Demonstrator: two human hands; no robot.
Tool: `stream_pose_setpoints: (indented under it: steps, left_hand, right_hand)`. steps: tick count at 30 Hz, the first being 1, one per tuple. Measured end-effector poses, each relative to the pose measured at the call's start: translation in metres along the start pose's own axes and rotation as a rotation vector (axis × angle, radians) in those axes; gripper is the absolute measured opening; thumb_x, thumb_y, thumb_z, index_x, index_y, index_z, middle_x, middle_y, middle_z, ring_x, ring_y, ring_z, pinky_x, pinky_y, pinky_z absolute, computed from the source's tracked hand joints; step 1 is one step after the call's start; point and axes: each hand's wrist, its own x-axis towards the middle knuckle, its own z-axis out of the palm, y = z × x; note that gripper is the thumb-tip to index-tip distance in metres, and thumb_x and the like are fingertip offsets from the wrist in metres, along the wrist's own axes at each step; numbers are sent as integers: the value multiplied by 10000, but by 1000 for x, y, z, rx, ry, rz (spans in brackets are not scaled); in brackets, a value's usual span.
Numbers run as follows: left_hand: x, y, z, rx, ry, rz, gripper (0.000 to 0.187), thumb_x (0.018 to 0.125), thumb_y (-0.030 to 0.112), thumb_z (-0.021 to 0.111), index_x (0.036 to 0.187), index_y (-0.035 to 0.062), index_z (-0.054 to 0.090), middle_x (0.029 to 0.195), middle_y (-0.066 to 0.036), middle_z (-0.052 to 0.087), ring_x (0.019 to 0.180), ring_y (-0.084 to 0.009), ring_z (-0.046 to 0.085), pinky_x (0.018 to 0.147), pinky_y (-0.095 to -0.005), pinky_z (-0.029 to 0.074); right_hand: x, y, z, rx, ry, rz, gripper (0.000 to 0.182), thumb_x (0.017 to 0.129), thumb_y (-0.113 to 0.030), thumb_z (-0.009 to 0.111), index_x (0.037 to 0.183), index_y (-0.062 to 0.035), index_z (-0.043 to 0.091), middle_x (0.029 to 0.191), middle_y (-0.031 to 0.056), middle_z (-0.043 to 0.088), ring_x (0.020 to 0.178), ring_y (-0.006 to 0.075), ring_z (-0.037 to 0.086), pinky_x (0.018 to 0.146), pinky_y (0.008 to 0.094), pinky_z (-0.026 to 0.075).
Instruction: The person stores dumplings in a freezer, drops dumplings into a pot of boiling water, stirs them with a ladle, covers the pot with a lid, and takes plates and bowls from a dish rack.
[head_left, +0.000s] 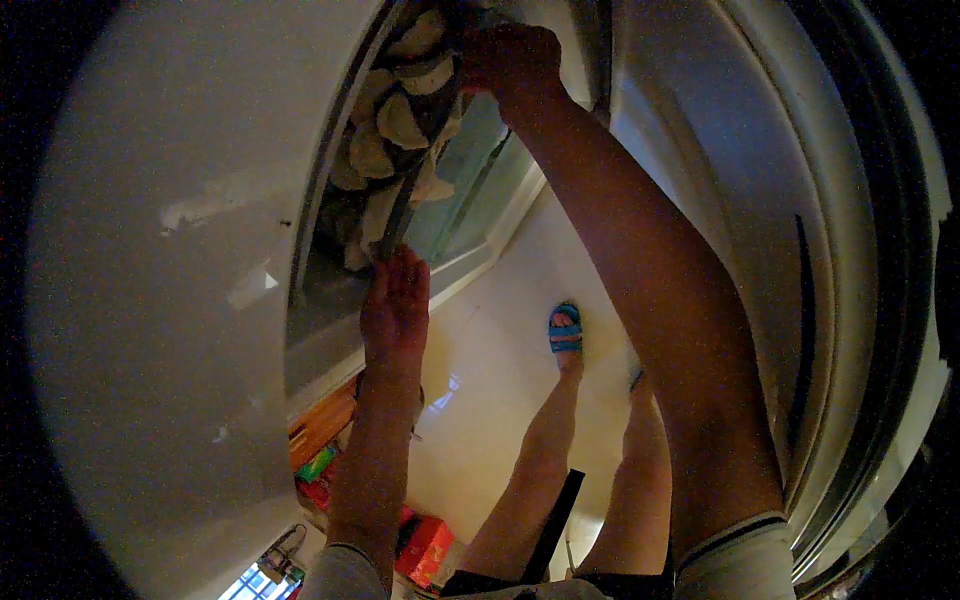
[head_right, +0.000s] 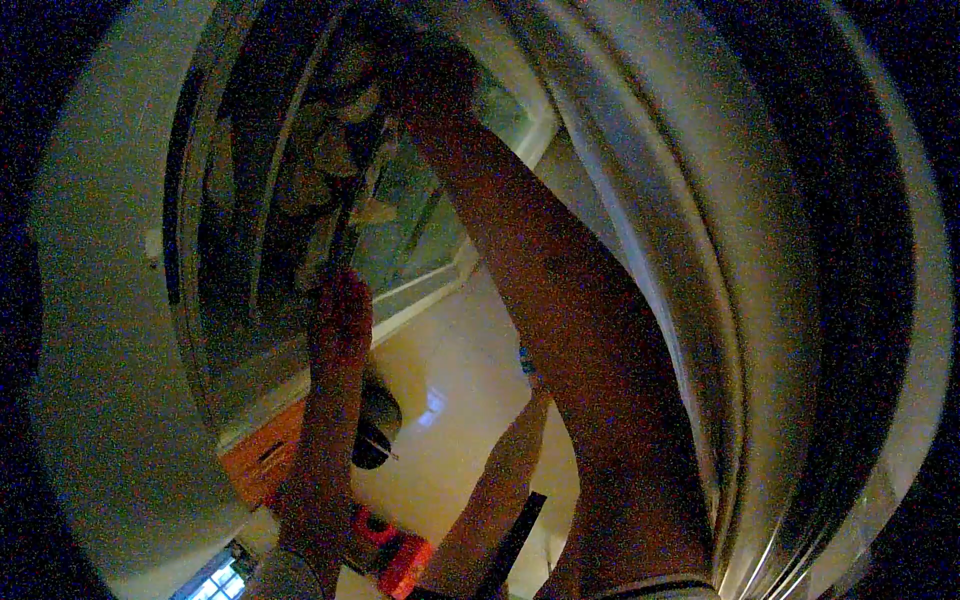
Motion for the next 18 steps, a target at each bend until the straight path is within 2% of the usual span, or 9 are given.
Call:
stream_pose_setpoints:
  steps: [2, 4, 6, 7, 8, 13, 17, 18]
  left_hand:
    - [-1, 2, 4, -8, -12, 1, 240, 967, 196, 527, 1140, 47, 601, 1136, -110, 648, 1063, -229, 617, 944, -404, 508]
    - [-2, 6, 9, 4, -58, 9, 235, 964, 194, 531, 1129, 42, 603, 1129, -110, 651, 1053, -227, 622, 935, -399, 514]
    - [-4, 5, 8, 4, -155, -6, 226, 961, 188, 536, 1120, 42, 604, 1126, -114, 650, 1048, -225, 625, 935, -397, 515]
    - [-5, 3, 7, 3, -201, -12, 222, 960, 185, 539, 1116, 42, 605, 1125, -115, 650, 1045, -223, 626, 935, -395, 515]
    - [-6, 3, 5, -9, -160, -20, 212, 959, 173, 539, 1112, 43, 604, 1122, -116, 651, 1043, -225, 626, 936, -397, 514]
    - [-13, 1, 2, 35, 115, 4, 178, 950, 136, 549, 1095, 49, 604, 1115, -116, 649, 1050, -232, 617, 952, -408, 501]
    - [-14, -4, -3, 54, 46, 21, 190, 943, 144, 563, 1101, 45, 600, 1129, -115, 640, 1080, -231, 599, 975, -420, 482]
    - [-12, -5, -5, 50, 11, 16, 197, 941, 150, 569, 1103, 44, 598, 1136, -115, 636, 1087, -229, 595, 979, -422, 477]
  right_hand:
    - [15, 17, 11, -299, 172, -131, 210, 868, -90, 562, 941, 102, 604, 842, 226, 664, 671, 308, 671, 545, 410, 567]
    - [29, 22, 0, -12, 15, -31, 210, 879, -105, 548, 945, 84, 612, 835, 194, 668, 675, 277, 668, 550, 400, 551]
    - [21, 13, 16, -466, 34, -77, 227, 902, -134, 532, 1086, -7, 568, 858, 174, 660, 692, 266, 651, 566, 391, 524]
    - [17, 7, 33, -1069, 135, -170, 314, 919, -156, 524, 1225, -88, 520, 885, 170, 651, 706, 269, 635, 580, 386, 506]
    - [9, -3, 48, -1676, 240, -261, 430, 937, -177, 516, 1365, -168, 472, 912, 166, 642, 720, 273, 619, 593, 381, 488]
    - [-5, -7, 47, -1709, 198, -407, 372, 907, -133, 528, 1277, -94, 515, 826, 135, 629, 647, 275, 591, 549, 388, 459]
    - [-9, -6, 49, -1854, 165, -317, 309, 888, -136, 556, 1182, -39, 544, 802, 129, 619, 607, 279, 567, 549, 387, 452]
    - [-1, 9, 42, -1549, 293, -426, 277, 878, -143, 571, 1130, -27, 564, 792, 132, 617, 610, 285, 563, 565, 393, 456]
